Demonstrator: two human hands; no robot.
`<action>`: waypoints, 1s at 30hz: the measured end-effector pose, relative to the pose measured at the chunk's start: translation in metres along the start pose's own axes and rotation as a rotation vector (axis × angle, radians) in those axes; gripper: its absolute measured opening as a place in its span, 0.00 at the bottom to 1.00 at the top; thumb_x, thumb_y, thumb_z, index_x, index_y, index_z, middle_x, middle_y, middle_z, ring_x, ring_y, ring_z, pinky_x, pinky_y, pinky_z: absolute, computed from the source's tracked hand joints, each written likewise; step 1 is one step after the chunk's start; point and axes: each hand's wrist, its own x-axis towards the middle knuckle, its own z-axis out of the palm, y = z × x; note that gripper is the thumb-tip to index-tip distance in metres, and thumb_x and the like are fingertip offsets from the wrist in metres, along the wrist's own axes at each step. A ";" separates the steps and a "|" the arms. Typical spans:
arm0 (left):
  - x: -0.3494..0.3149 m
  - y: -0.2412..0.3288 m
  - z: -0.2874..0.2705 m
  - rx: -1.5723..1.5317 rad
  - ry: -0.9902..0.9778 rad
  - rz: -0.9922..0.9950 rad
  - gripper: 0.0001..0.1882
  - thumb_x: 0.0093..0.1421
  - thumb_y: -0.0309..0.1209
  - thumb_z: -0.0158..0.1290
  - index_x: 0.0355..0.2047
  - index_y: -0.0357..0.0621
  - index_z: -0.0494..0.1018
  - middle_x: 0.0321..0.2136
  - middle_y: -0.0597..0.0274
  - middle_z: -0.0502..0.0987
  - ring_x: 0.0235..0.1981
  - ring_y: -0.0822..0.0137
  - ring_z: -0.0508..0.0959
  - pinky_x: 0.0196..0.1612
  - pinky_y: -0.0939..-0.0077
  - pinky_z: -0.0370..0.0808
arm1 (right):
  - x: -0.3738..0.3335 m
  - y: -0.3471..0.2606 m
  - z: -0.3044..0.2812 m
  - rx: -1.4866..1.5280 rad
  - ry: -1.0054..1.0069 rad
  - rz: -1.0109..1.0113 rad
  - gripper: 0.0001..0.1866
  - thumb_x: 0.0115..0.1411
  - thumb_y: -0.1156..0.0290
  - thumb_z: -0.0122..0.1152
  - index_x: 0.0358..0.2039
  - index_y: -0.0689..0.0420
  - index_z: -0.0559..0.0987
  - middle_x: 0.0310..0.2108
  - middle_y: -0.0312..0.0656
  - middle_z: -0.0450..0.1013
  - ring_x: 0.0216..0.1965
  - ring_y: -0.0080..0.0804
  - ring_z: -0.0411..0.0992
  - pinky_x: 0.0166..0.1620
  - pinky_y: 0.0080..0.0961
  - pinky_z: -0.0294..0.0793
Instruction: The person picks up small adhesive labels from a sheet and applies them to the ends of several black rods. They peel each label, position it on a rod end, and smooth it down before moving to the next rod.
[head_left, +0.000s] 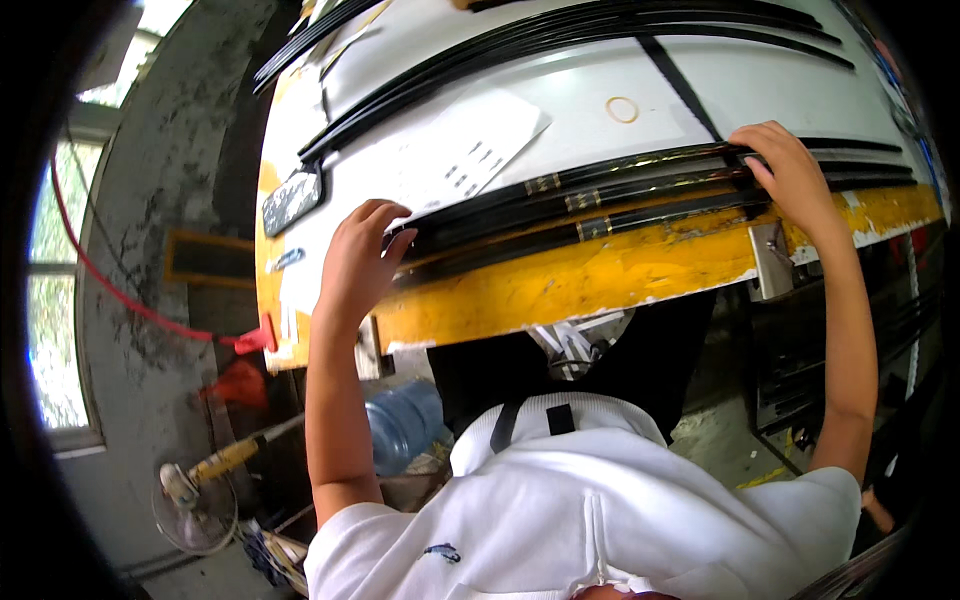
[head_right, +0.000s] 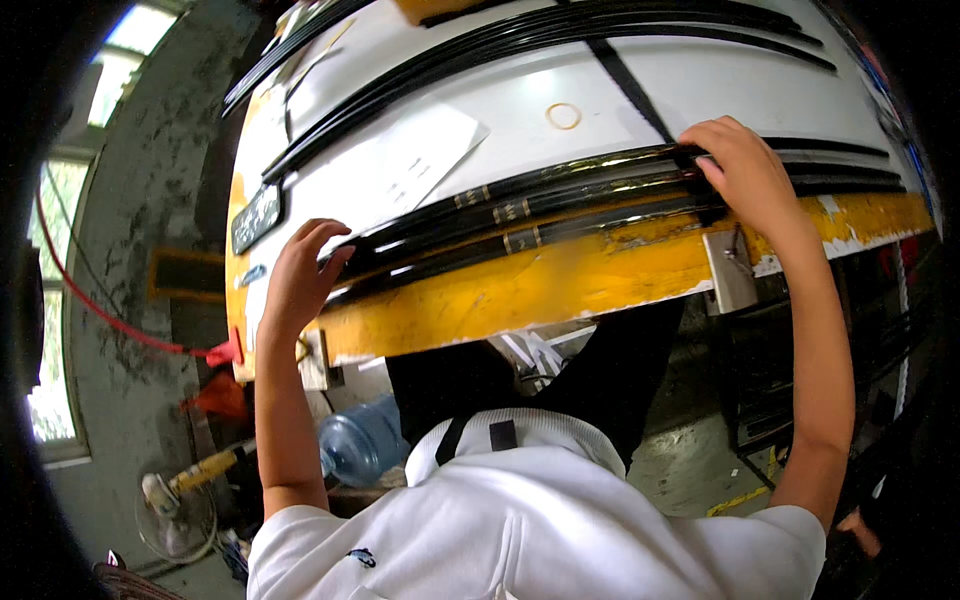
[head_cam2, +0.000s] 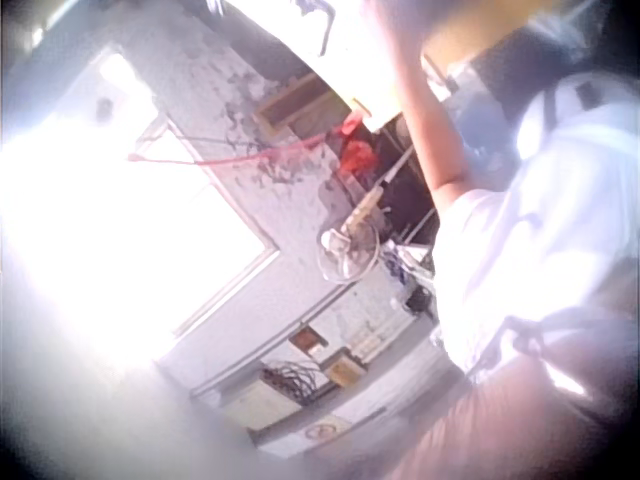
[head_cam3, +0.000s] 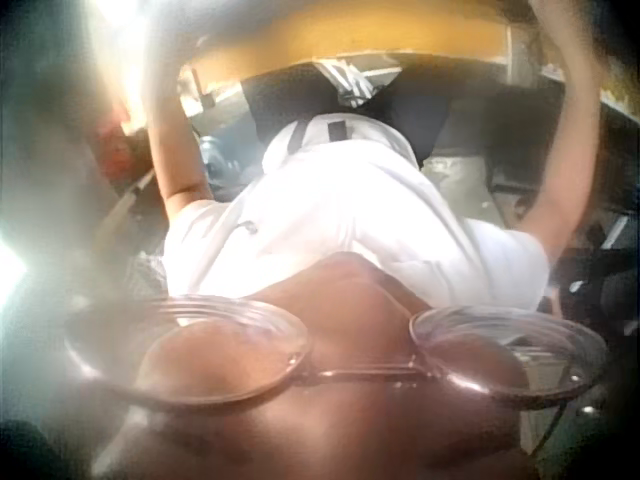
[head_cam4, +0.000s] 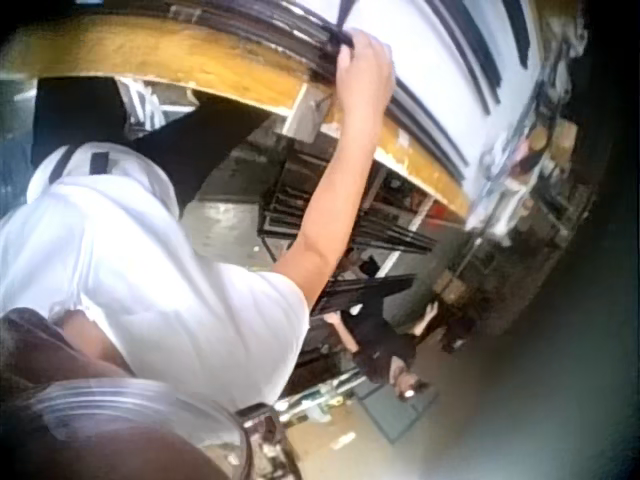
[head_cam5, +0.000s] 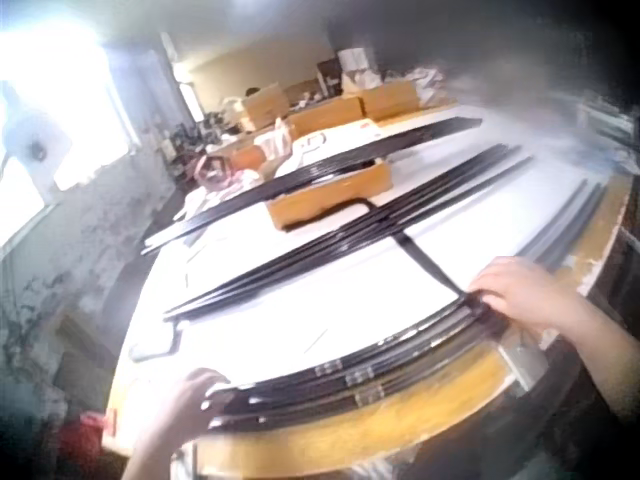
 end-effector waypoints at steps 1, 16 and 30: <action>-0.006 -0.004 0.002 -0.009 -0.044 -0.050 0.11 0.56 0.28 0.57 0.40 0.41 0.76 0.39 0.54 0.77 0.40 0.51 0.76 0.44 0.64 0.73 | 0.006 -0.006 0.003 0.011 -0.031 -0.017 0.13 0.56 0.79 0.57 0.44 0.57 0.76 0.44 0.43 0.73 0.48 0.43 0.70 0.51 0.35 0.70; -0.006 0.026 -0.006 0.079 0.054 0.121 0.17 0.61 0.34 0.54 0.50 0.47 0.72 0.39 0.55 0.77 0.40 0.53 0.77 0.43 0.62 0.74 | 0.022 -0.041 -0.016 0.095 -0.073 -0.122 0.17 0.52 0.86 0.53 0.43 0.59 0.70 0.40 0.45 0.71 0.43 0.46 0.71 0.51 0.30 0.69; -0.098 0.042 -0.011 0.045 0.128 0.117 0.22 0.55 0.31 0.58 0.52 0.46 0.72 0.39 0.59 0.71 0.40 0.57 0.72 0.41 0.65 0.72 | -0.061 -0.096 -0.005 0.026 0.182 -0.175 0.18 0.50 0.87 0.57 0.42 0.58 0.74 0.40 0.43 0.69 0.43 0.43 0.70 0.45 0.32 0.70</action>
